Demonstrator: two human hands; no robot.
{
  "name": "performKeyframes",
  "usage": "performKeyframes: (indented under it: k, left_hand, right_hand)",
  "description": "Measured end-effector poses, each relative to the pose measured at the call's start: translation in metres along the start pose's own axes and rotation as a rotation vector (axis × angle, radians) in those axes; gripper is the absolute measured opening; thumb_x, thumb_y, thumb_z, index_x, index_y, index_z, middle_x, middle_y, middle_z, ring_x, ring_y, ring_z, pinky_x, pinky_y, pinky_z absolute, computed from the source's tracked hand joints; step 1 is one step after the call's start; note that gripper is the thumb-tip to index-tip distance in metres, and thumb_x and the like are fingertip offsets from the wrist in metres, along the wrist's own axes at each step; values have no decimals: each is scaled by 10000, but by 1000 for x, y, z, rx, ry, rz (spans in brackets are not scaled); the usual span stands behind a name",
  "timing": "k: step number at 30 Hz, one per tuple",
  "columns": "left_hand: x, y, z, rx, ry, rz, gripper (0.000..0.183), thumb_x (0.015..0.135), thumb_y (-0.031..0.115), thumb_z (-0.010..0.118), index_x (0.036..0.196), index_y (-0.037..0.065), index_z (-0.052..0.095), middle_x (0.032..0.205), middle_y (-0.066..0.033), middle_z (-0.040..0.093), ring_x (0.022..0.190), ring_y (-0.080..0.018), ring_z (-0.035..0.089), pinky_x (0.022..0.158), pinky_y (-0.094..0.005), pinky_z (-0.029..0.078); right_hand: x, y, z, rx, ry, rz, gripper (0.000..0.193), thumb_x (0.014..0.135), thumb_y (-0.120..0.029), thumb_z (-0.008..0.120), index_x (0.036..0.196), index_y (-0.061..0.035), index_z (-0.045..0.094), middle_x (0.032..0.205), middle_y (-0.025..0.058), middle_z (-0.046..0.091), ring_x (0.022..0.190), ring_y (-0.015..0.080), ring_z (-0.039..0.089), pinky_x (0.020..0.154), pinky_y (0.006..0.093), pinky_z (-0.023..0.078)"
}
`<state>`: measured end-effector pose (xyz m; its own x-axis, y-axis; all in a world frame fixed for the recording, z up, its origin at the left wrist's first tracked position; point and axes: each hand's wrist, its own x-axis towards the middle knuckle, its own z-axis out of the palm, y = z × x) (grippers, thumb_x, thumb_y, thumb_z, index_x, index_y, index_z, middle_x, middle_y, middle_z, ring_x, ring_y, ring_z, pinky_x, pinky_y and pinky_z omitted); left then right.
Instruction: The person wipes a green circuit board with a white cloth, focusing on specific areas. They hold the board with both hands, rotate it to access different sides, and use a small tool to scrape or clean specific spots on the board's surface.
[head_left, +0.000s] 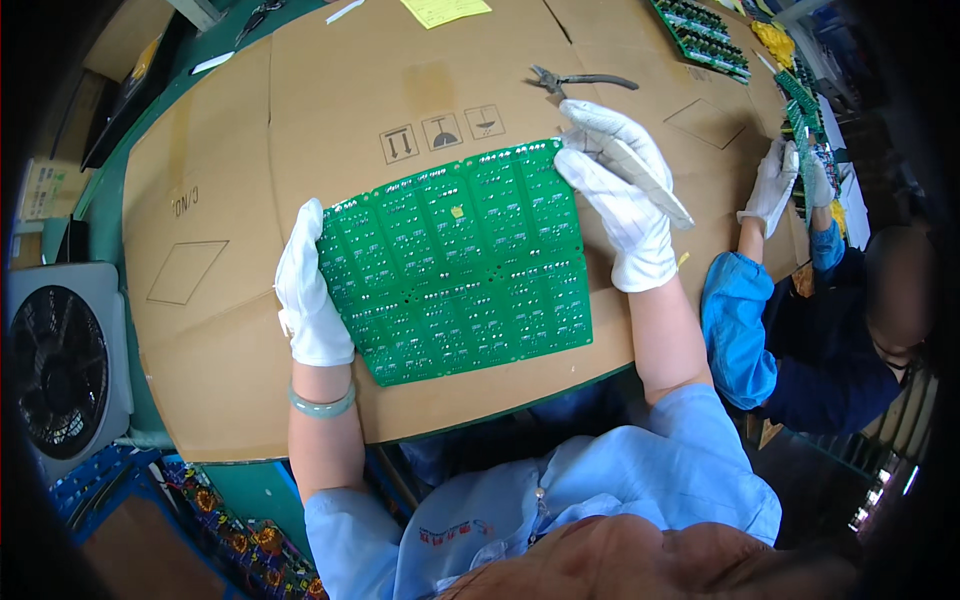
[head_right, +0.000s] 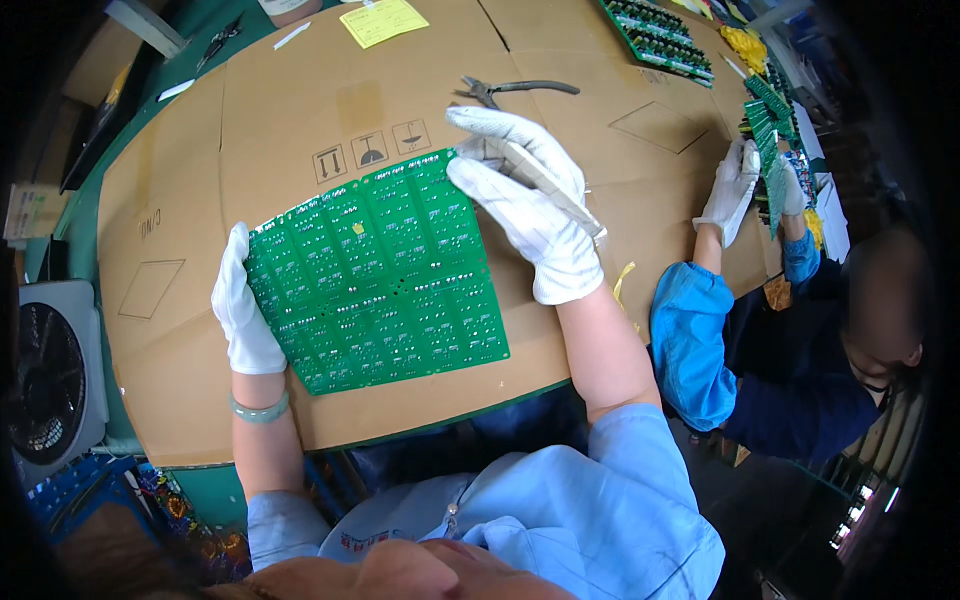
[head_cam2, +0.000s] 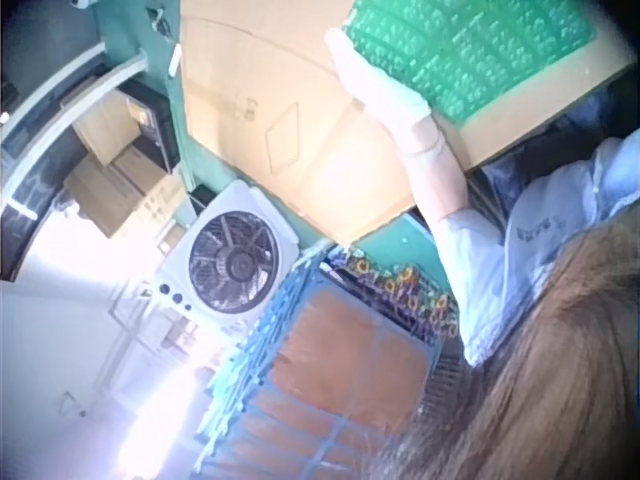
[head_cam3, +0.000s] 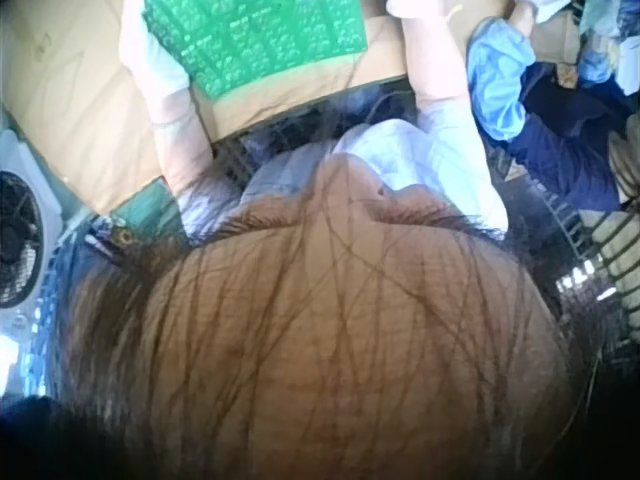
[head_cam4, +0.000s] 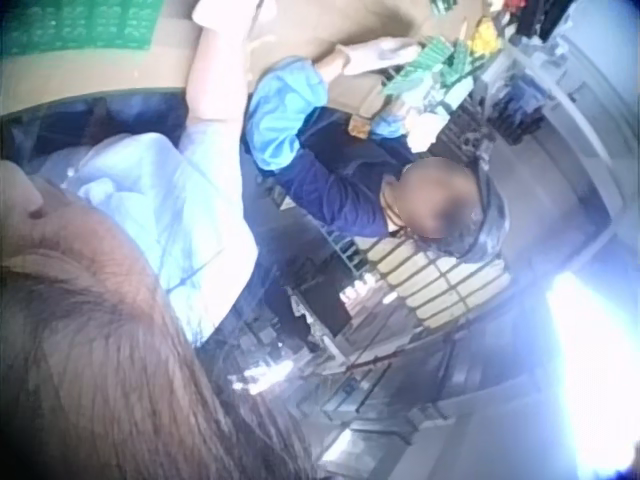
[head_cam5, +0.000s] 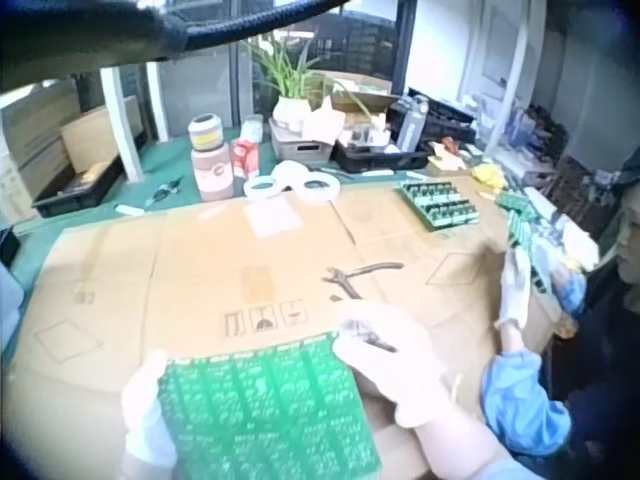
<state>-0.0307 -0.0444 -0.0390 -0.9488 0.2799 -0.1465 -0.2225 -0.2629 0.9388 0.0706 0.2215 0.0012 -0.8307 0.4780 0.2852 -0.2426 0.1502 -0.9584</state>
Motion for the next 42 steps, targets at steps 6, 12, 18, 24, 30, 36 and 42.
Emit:
performKeyframes:
  k: [6,12,18,24,30,36,42]
  left_hand:
    - [-5,5,10,-15,64,-12,412,991,280,431,1173,-64,566,1057,-97,643,944,-136,602,846,-273,482]
    - [-9,12,14,62,-1,6,429,999,278,398,1245,-53,513,1123,-97,611,979,-155,603,859,-293,499]
    - [-8,17,16,61,-64,-69,441,995,270,408,1290,-50,481,1161,-106,600,1003,-170,609,869,-306,510]
    - [-3,8,15,43,0,-50,441,987,281,429,1277,-44,498,1132,-111,617,968,-168,624,838,-301,522]
    - [5,-1,7,107,33,4,433,981,282,451,1263,-40,515,1116,-109,626,953,-164,629,823,-292,523]
    - [3,5,14,91,23,-45,426,975,304,475,1209,-44,553,1058,-90,643,914,-133,620,801,-272,507]
    - [0,7,20,-1,38,-69,403,968,306,495,1164,-36,583,1018,-85,656,877,-124,628,763,-260,514]
  right_hand:
    - [-1,2,0,-40,14,-6,354,802,-56,707,1147,-33,627,901,50,653,814,107,615,772,248,512]
    - [1,5,-2,-5,-17,-6,361,805,-63,708,1155,-36,622,926,53,651,831,111,615,778,247,510]
    - [3,7,-4,21,-57,2,371,810,-59,706,1169,-43,615,952,46,639,845,103,605,784,239,501]
    - [4,11,-3,-13,-39,-15,378,809,-70,712,1176,-60,616,944,39,633,841,97,602,779,231,498]
    - [4,11,-4,-37,-45,9,377,809,-102,719,1172,-68,622,937,38,632,828,88,598,765,227,501]
    - [4,12,-4,-48,-46,-6,375,806,-102,722,1166,-66,625,923,37,637,813,84,596,748,221,502]
    - [6,16,-2,-57,-31,-80,367,809,-80,712,1166,-63,626,914,37,643,802,81,596,735,218,503]
